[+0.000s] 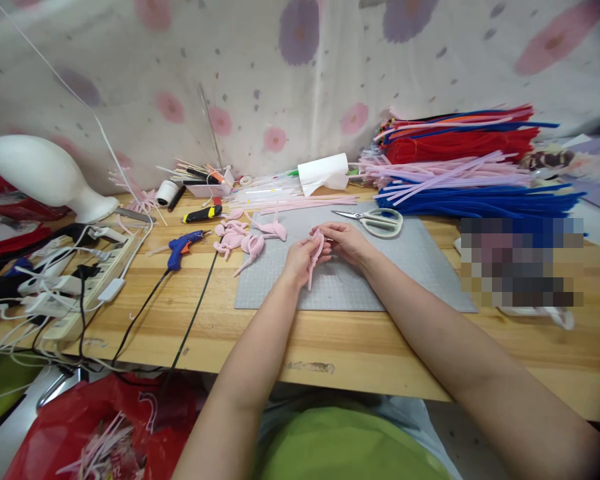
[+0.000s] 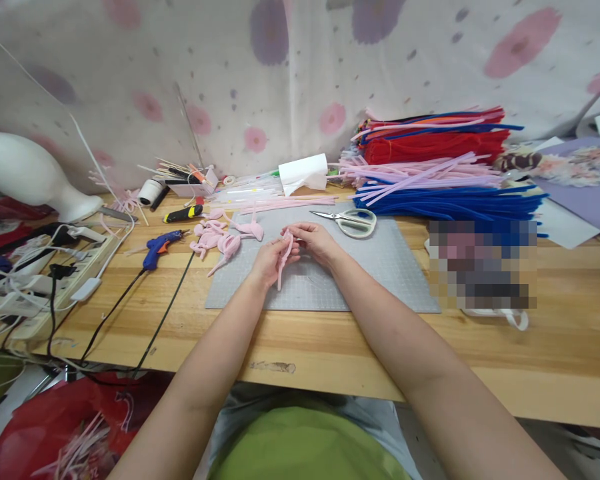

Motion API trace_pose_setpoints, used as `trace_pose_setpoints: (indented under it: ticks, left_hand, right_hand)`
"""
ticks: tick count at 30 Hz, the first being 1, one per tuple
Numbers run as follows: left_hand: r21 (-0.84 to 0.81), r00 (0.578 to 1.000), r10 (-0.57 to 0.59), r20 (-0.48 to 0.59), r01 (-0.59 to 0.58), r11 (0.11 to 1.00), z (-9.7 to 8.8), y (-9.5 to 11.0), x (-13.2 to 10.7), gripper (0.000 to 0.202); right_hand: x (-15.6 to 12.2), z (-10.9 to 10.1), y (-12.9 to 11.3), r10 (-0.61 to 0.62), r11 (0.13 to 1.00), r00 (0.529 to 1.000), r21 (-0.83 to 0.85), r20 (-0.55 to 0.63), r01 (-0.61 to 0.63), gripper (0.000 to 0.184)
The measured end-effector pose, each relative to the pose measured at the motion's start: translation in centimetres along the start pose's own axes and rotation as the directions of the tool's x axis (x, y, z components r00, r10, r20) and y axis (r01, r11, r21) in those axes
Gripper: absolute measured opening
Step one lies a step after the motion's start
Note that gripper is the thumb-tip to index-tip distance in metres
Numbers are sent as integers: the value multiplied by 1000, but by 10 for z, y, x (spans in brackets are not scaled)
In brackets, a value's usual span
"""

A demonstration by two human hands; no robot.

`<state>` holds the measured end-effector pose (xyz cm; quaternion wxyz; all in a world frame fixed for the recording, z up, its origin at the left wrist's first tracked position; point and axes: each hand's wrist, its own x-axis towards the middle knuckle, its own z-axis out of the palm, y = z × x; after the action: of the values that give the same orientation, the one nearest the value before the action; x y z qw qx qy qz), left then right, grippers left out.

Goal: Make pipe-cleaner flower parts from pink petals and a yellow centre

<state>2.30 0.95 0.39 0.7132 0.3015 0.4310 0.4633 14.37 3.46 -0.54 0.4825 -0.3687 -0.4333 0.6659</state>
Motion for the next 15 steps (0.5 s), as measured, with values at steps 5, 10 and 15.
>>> trace_pose_setpoints:
  ticks: [5,10,15]
  left_hand:
    - [-63,992,-115,54,118,991,-4,4,-1,11]
    - [-38,986,-160,48,162,986,-5,6,-2,12]
    - [21,992,-118,41,117,993,-2,4,-2,13]
  right_hand:
    - [-2,0,-2,34,999,997,-27,62,-32,29]
    - [-2,1,-3,-3,999,1000,-33,19,4,25]
    - [-2,2,-3,-84,995,996,-52,-17,83,21]
